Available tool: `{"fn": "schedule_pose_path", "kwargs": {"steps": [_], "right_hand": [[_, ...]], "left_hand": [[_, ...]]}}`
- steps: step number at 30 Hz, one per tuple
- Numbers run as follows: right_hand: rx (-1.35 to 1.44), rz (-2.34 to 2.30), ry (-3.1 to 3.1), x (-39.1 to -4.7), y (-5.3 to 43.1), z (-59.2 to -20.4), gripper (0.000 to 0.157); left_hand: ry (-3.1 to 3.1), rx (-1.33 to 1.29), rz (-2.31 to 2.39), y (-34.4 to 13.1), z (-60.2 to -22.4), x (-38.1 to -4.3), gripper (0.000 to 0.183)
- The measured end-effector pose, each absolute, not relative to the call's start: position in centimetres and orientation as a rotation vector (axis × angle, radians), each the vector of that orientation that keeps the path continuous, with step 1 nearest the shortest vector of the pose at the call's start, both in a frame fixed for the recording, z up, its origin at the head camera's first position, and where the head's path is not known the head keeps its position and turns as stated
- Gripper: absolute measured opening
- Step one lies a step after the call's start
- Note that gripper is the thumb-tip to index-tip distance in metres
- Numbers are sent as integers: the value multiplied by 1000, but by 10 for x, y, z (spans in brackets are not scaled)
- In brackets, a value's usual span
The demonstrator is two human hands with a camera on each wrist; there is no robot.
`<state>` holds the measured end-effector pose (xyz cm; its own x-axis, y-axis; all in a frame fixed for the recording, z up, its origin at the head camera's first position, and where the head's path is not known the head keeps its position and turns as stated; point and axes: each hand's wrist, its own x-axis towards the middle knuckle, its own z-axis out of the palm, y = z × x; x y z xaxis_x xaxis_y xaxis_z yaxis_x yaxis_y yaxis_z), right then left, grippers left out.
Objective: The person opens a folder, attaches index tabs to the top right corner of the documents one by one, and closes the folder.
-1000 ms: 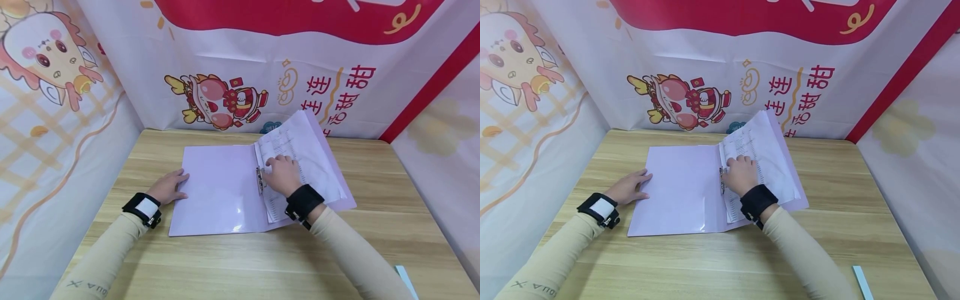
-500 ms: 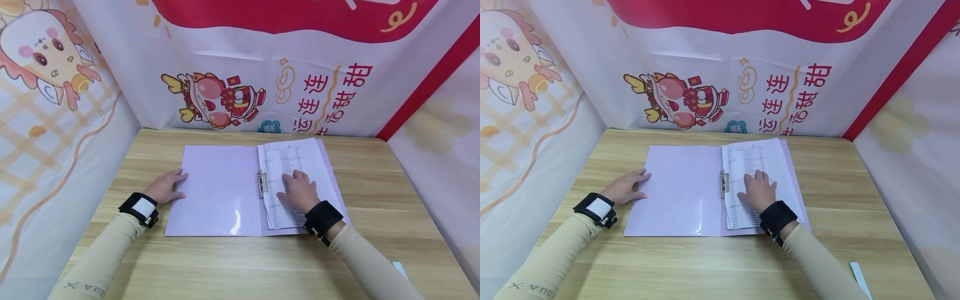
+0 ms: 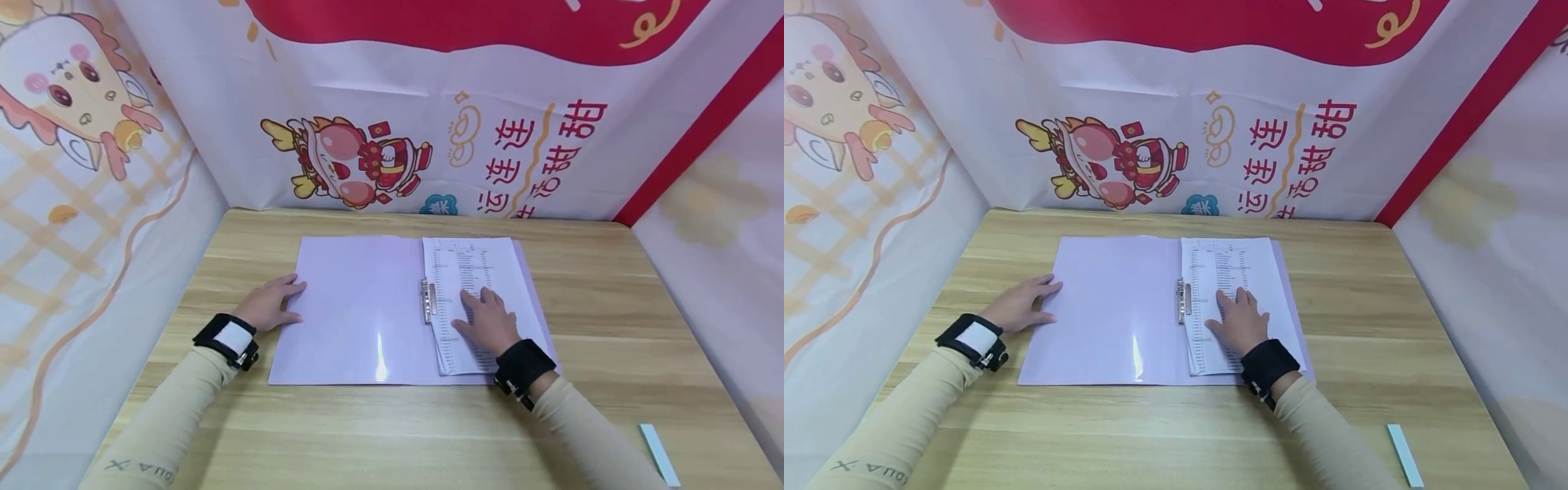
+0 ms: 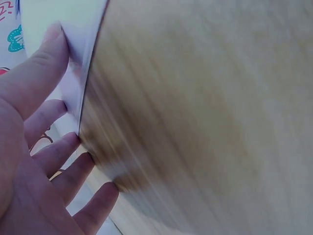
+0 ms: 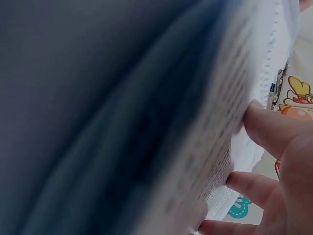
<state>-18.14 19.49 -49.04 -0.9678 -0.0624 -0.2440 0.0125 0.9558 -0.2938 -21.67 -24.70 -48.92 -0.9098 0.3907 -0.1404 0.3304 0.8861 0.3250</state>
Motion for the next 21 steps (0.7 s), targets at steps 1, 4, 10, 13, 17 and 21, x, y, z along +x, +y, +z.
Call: {"fn": "schedule_pose_path", "kwargs": {"steps": [1,4,10,13,17,21], "right_hand": [[-42,-422,2855,-182,195,-492,76],[-45,-413,2853,-183,194,-493,76],[-49,-390,2873,-181,196,-493,75],[-51,-365,2885,-180,197,-493,76],[-54,-356,2890,-180,199,-492,76],[-71,-380,2899,-180,199,-489,76]], "left_hand": [[2853,553,437,-247,-490,-217,73],[2853,554,436,-247,-490,-216,73],[2839,566,429,-245,-487,-217,73],[2826,564,438,-244,-485,-217,73],[2812,550,437,-242,-482,-216,73],[2817,540,422,-237,-477,-216,72]]}}
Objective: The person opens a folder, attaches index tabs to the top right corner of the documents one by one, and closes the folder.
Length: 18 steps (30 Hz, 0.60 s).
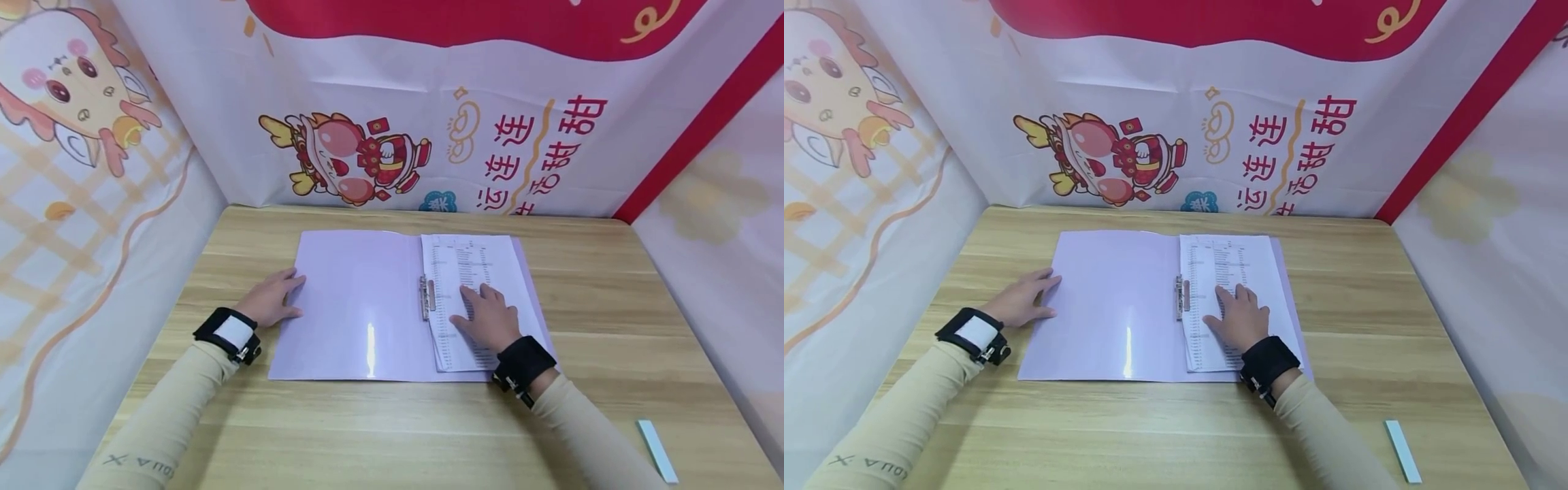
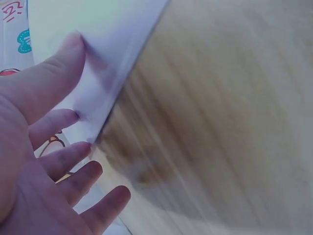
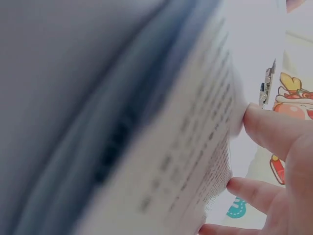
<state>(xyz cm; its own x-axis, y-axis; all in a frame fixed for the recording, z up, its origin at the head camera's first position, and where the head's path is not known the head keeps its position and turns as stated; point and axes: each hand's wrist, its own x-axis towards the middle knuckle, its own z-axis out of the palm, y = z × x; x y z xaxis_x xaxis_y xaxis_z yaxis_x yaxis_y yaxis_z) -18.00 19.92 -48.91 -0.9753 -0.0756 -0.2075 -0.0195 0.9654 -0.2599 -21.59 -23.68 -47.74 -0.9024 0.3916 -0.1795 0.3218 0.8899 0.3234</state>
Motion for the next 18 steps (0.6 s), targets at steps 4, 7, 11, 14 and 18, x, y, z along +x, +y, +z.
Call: {"fn": "schedule_pose_path", "kwargs": {"steps": [4,7,11,14,18], "right_hand": [[-68,-377,2912,-180,197,-483,77],[-60,-373,2919,-180,195,-478,76],[-67,-393,2930,-179,195,-473,73],[-73,-408,2936,-178,195,-470,72],[-86,-427,2941,-176,194,-465,71]], "left_hand": [[2853,584,387,-230,-470,-216,69],[2873,619,375,-226,-466,-217,68],[2904,656,387,-219,-460,-220,64],[2936,691,341,-213,-453,-222,61],[2952,708,196,-201,-449,-227,57]]}}
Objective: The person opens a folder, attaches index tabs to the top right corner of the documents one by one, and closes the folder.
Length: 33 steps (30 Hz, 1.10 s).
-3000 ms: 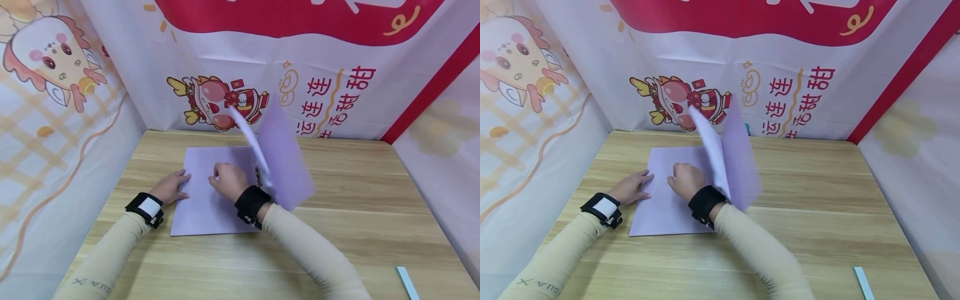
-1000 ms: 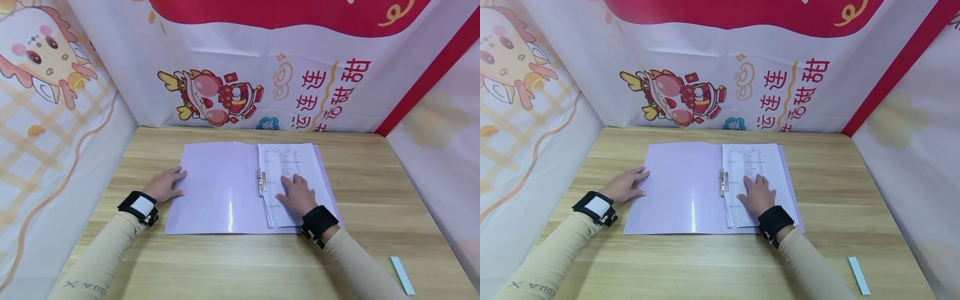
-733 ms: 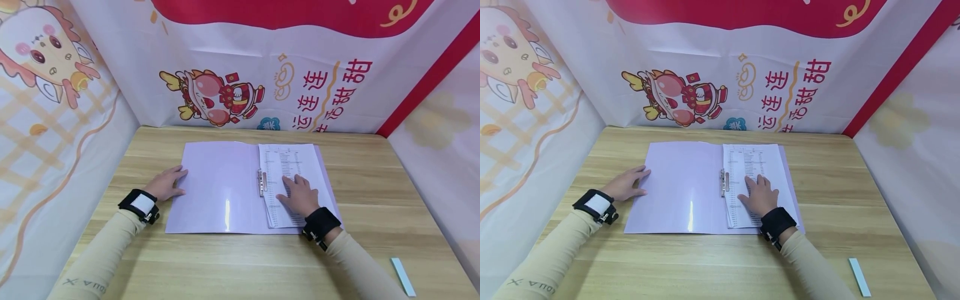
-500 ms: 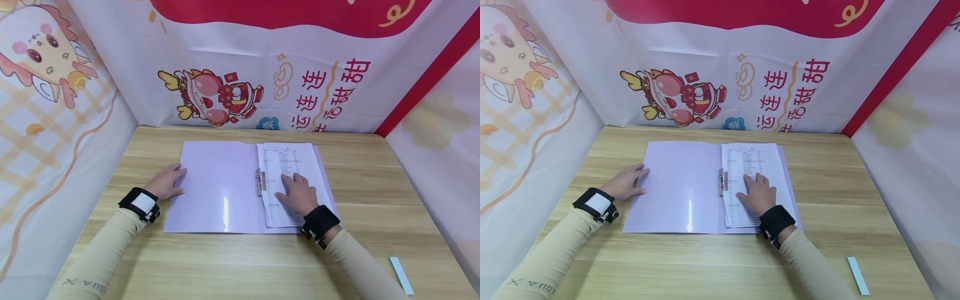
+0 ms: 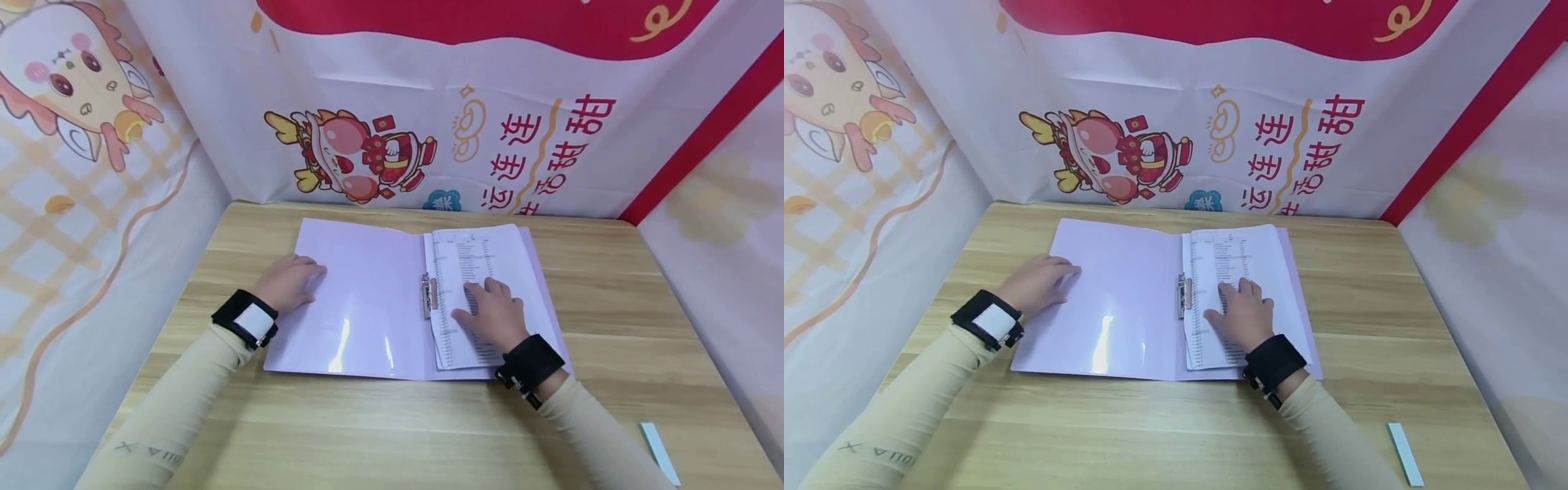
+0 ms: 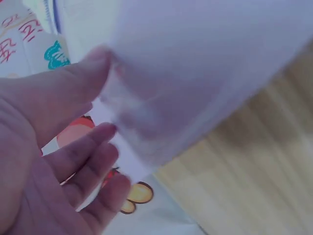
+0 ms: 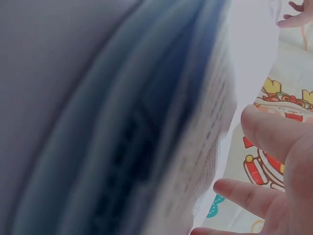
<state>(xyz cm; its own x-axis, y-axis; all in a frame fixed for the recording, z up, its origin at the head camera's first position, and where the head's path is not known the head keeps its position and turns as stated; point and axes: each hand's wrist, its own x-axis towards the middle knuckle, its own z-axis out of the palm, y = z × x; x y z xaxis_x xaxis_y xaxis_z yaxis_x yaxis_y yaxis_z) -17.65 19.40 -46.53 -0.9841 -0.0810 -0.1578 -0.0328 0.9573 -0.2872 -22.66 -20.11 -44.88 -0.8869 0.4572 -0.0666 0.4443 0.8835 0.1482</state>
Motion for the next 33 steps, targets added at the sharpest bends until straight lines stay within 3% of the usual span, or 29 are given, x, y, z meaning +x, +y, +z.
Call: {"fn": "schedule_pose_path", "kwargs": {"steps": [21,26,33], "right_hand": [[-152,-570,3010,-165,195,-440,67],[-182,-613,3006,-157,193,-430,66],[-258,-591,3028,-131,213,-420,64]], "left_hand": [[2893,763,66,-63,-411,-228,49],[2842,788,128,-43,-412,-217,54],[2710,842,130,-27,-421,-198,74]]}}
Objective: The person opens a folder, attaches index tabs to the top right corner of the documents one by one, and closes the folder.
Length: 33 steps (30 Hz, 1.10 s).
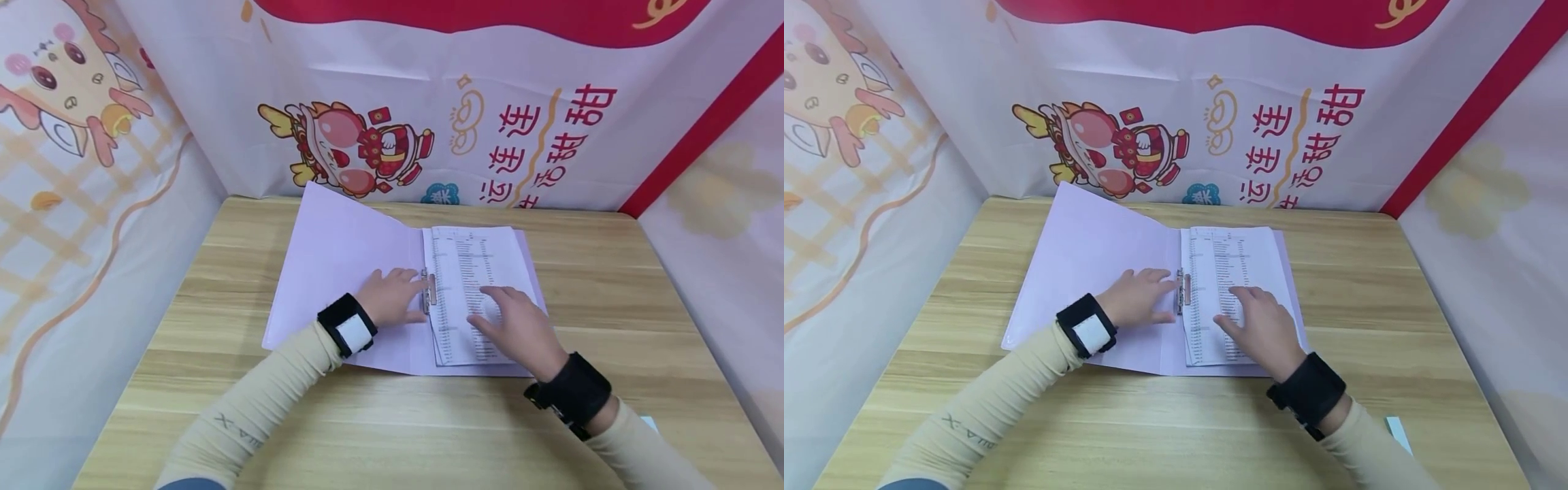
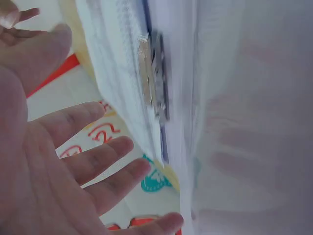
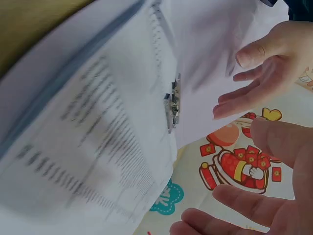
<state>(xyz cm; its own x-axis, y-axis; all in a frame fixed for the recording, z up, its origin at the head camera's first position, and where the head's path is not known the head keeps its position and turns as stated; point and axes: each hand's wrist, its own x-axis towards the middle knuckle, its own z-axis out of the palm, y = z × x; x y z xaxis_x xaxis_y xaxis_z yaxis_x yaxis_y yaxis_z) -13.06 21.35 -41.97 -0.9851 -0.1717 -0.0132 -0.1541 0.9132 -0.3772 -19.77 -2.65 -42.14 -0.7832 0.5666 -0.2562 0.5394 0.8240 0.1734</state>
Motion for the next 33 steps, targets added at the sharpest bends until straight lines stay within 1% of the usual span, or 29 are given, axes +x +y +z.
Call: {"fn": "schedule_pose_path", "kwargs": {"steps": [5,9,12,16,17,19,21,26,30,33], "right_hand": [[-259,-567,3020,-110,236,-416,59],[-197,-547,2963,-97,256,-410,56],[-141,-524,2913,-87,275,-404,46],[-74,-490,2881,-75,303,-398,30],[-55,-482,2878,-72,310,-396,29],[-35,-474,2899,-65,325,-395,30],[8,-481,2879,-59,340,-395,33],[94,-418,2761,-43,376,-405,41],[157,-335,2641,-30,399,-421,45],[225,-314,2562,-19,413,-432,51]], "left_hand": [[2693,862,107,-23,-435,-191,82],[2686,851,55,-23,-443,-187,88],[2673,839,36,-24,-445,-185,91],[2662,838,31,-25,-445,-183,95],[2662,840,30,-25,-445,-183,95],[2663,840,29,-25,-445,-183,93],[2671,849,45,-25,-445,-183,90],[2688,905,93,-23,-446,-179,81],[2683,978,109,-20,-451,-171,81],[2674,1037,112,-17,-456,-165,85]]}}
